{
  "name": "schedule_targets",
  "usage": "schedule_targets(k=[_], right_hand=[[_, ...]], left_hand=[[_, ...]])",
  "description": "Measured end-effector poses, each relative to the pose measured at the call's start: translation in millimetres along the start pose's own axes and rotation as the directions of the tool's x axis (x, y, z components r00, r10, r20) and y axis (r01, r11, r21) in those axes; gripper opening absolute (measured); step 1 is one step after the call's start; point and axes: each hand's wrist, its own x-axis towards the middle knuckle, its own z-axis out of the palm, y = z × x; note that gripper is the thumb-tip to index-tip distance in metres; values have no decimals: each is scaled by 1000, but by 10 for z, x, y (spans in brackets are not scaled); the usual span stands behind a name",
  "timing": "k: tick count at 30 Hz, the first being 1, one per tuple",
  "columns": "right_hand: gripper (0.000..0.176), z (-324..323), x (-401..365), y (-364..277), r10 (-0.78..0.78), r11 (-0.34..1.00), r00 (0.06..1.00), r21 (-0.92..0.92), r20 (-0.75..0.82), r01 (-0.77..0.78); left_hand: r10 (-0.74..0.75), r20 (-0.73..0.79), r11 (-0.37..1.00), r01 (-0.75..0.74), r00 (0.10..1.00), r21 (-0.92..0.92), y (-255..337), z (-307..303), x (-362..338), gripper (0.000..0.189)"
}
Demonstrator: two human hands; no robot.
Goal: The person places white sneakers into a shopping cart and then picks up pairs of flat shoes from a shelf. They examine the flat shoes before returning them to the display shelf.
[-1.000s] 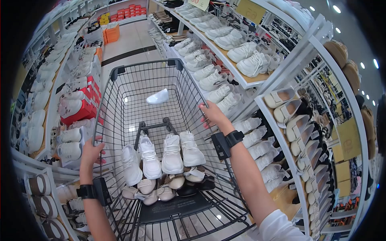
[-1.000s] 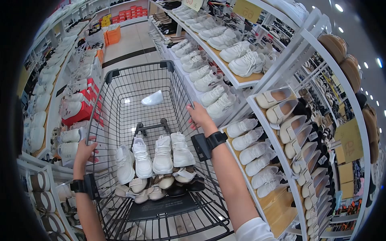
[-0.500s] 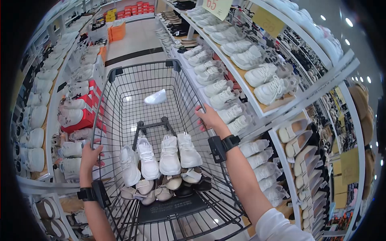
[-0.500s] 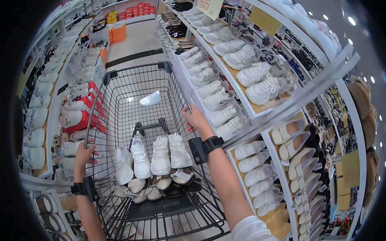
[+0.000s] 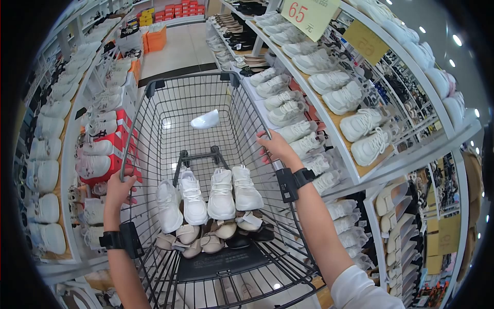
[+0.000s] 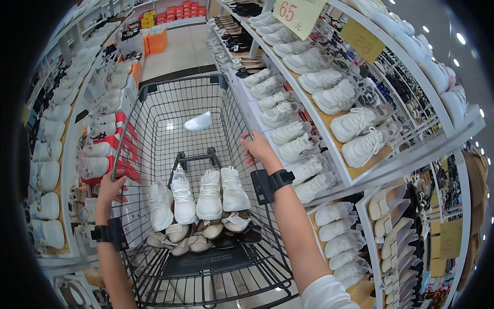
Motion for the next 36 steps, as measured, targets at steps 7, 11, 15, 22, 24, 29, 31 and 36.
schedule_targets(k=[7, 11, 15, 22, 24, 29, 31, 36], right_hand=[[30, -22, 636, -352, 12, 1000, 1000, -13, 4, -12], [31, -82, 999, -493, 6, 1000, 1000, -9, 22, -6], [34, -78, 1299, -666, -1, 998, 1000, -69, -6, 1], [34, -39, 1707, -936, 20, 998, 1000, -55, 5, -20], [33, -42, 1824, -998, 15, 998, 1000, -55, 6, -14], [32, -81, 2089, -1141, 13, 997, 1000, -70, 6, -13], [32, -67, 2177, -1182, -4, 998, 1000, -65, 13, 5], [31, -30, 2382, -1373, -15, 997, 1000, -82, 5, 15]], left_hand=[[-23, -9, 996, 23, 1000, 87, 337, -82, 710, 35], [92, -8, 975, -88, 996, 205, 461, -83, 1162, 33], [34, -15, 985, -31, 999, 170, 723, -76, 1352, 33], [49, -44, 975, -38, 998, 219, 748, -158, 1894, 36], [32, -22, 972, -26, 999, 235, 747, -166, 2068, 37], [12, -24, 973, -6, 1000, 229, 858, -145, 2335, 37], [12, -17, 977, -8, 1000, 213, 886, -148, 2430, 36], [35, -11, 986, -32, 999, 166, 844, -187, 2690, 29]])
